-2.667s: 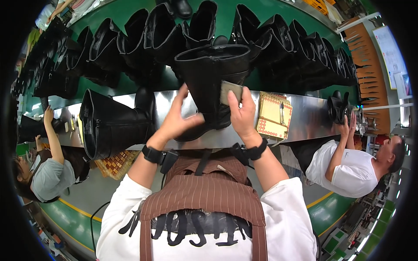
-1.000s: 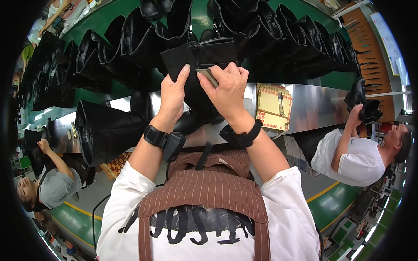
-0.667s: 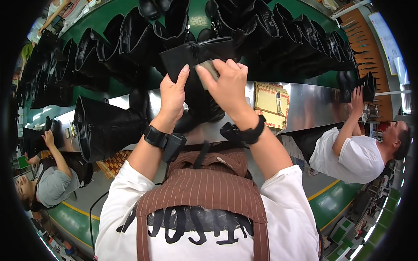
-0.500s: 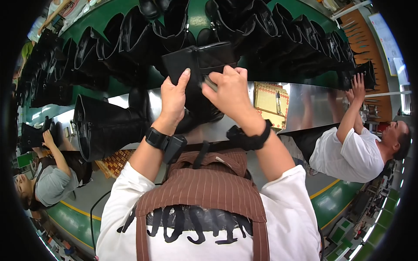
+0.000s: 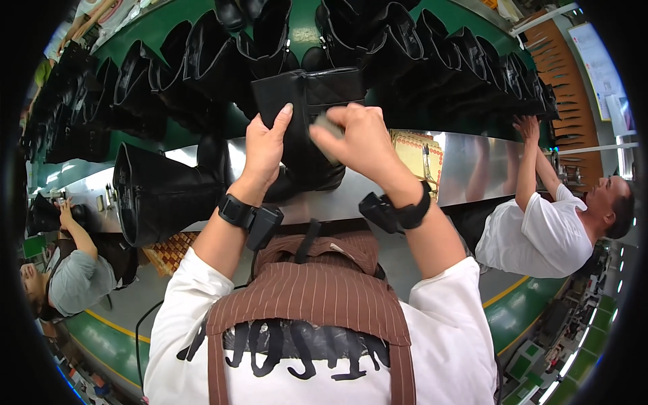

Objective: The recorder is inspecting and organizing pairs of finished boots on an assembly line.

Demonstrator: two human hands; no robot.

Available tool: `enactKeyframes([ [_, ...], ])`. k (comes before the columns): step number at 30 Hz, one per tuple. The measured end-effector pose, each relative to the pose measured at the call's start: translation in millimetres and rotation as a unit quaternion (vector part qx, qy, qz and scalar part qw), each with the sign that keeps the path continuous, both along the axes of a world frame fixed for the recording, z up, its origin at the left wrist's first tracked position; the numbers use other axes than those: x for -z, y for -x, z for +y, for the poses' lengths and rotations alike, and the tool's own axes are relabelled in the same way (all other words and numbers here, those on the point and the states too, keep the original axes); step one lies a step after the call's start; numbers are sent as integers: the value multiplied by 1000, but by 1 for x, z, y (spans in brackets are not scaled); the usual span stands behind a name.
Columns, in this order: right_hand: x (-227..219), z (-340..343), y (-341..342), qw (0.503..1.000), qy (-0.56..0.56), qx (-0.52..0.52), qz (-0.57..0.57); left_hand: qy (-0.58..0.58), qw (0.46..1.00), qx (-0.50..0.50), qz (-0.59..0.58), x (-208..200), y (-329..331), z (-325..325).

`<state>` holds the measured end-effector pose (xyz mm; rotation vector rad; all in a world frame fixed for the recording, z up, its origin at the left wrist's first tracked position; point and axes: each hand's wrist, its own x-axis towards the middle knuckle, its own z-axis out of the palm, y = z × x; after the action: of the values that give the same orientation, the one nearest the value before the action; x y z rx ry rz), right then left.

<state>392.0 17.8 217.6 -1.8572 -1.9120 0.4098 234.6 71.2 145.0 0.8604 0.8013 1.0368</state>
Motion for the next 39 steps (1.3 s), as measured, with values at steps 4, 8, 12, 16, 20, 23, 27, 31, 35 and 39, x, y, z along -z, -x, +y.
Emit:
enactKeyframes([
  [4,23,4,13,989,-135,65,-6,-6,1000,-16,18,-1,0,2],
  [8,23,-10,1,992,-24,-95,-85,-50,996,-27,66,-2,3,7],
  [12,15,-2,6,980,-84,85,161,-50,998,-9,43,0,2,10],
  [16,24,-7,22,982,-173,-30,-72,-45,998,-4,42,-5,4,7],
  [20,41,-63,-36,969,230,-7,89,-25,999,27,4,-17,20,6],
  [23,84,-68,-89,981,85,175,-15,-16,991,135,11,-28,37,8],
  [27,165,-44,-99,970,183,154,-42,-99,946,305,44,-39,50,26],
  [31,210,-42,-86,964,139,155,-166,-102,941,309,95,-30,50,26],
  [35,197,-61,-75,986,-19,66,-150,-119,978,126,113,-8,59,3],
  [39,183,-79,-36,976,114,-33,183,-128,979,85,133,13,69,-9],
])
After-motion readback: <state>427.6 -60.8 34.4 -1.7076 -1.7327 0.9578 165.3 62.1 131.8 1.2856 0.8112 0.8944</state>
